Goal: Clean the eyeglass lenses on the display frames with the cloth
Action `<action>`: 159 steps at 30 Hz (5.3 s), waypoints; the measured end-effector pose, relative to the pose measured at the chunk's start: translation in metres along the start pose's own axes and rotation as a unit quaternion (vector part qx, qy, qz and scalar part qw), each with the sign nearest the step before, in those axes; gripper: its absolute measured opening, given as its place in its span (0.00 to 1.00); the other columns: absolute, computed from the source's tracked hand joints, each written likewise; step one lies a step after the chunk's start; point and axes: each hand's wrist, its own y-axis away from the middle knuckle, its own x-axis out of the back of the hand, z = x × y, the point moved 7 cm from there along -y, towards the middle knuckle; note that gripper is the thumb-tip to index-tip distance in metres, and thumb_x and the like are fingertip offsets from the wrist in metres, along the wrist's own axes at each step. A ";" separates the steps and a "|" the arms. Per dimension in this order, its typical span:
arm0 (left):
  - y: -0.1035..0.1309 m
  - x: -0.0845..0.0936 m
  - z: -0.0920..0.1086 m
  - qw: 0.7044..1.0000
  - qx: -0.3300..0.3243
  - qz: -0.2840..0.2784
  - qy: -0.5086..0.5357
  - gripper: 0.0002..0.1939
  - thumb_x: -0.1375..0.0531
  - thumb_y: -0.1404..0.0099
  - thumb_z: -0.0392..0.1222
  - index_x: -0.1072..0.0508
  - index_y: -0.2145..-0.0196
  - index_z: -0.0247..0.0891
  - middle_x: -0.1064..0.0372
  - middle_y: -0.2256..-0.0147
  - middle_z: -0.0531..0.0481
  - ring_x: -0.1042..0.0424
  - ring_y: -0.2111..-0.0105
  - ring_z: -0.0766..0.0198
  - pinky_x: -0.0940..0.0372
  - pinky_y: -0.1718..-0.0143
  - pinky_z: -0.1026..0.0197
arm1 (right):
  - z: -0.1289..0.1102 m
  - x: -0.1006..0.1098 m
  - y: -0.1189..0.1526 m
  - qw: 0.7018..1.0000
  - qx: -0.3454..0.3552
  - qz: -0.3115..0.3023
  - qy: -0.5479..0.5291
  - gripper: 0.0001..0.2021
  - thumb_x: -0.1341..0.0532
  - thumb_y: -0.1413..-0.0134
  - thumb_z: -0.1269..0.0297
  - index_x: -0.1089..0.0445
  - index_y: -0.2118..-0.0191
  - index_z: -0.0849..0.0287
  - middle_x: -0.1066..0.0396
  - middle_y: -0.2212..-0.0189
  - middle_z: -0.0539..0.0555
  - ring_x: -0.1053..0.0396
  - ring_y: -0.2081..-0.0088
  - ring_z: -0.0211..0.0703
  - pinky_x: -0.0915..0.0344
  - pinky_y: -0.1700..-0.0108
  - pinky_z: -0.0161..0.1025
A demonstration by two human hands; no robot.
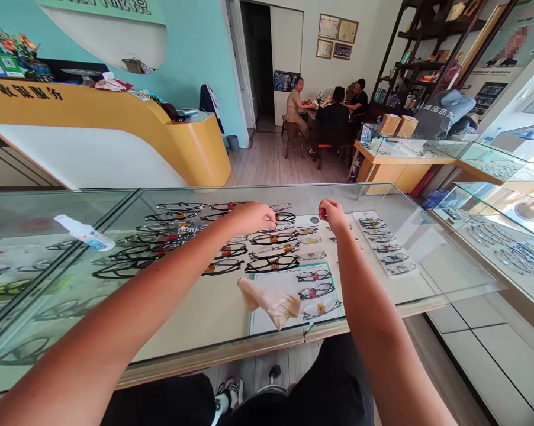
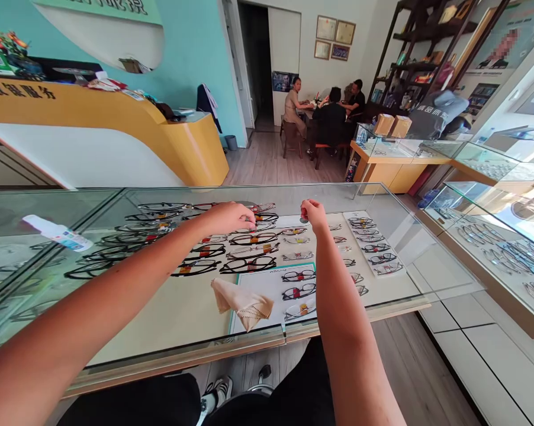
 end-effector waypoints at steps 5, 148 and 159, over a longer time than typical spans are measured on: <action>-0.013 -0.009 -0.002 1.000 -0.007 0.003 0.008 0.14 0.35 0.36 0.54 0.13 0.60 0.47 0.20 0.64 0.49 0.27 0.70 0.58 0.47 0.68 0.57 | 0.000 -0.002 0.000 1.000 0.005 -0.010 0.002 0.06 0.36 0.61 0.61 0.33 0.78 0.56 0.34 0.81 0.47 0.37 0.77 0.34 0.36 0.74 0.33; 0.166 -0.013 -0.011 0.757 -0.089 0.262 0.592 0.13 0.25 0.34 0.53 0.16 0.65 0.41 0.21 0.61 0.47 0.25 0.58 0.57 0.33 0.55 0.57 | -0.046 -0.176 0.186 0.868 0.013 -0.483 -0.113 0.03 0.34 0.56 0.69 0.28 0.72 0.58 0.35 0.79 0.46 0.46 0.77 0.36 0.50 0.72 0.37; 0.165 -0.012 -0.011 0.759 -0.090 0.263 0.589 0.14 0.25 0.35 0.55 0.16 0.65 0.41 0.21 0.62 0.46 0.25 0.60 0.57 0.32 0.56 0.57 | -0.049 -0.177 0.188 0.876 0.007 -0.472 -0.103 0.02 0.36 0.59 0.67 0.30 0.75 0.57 0.36 0.82 0.45 0.47 0.78 0.36 0.51 0.73 0.37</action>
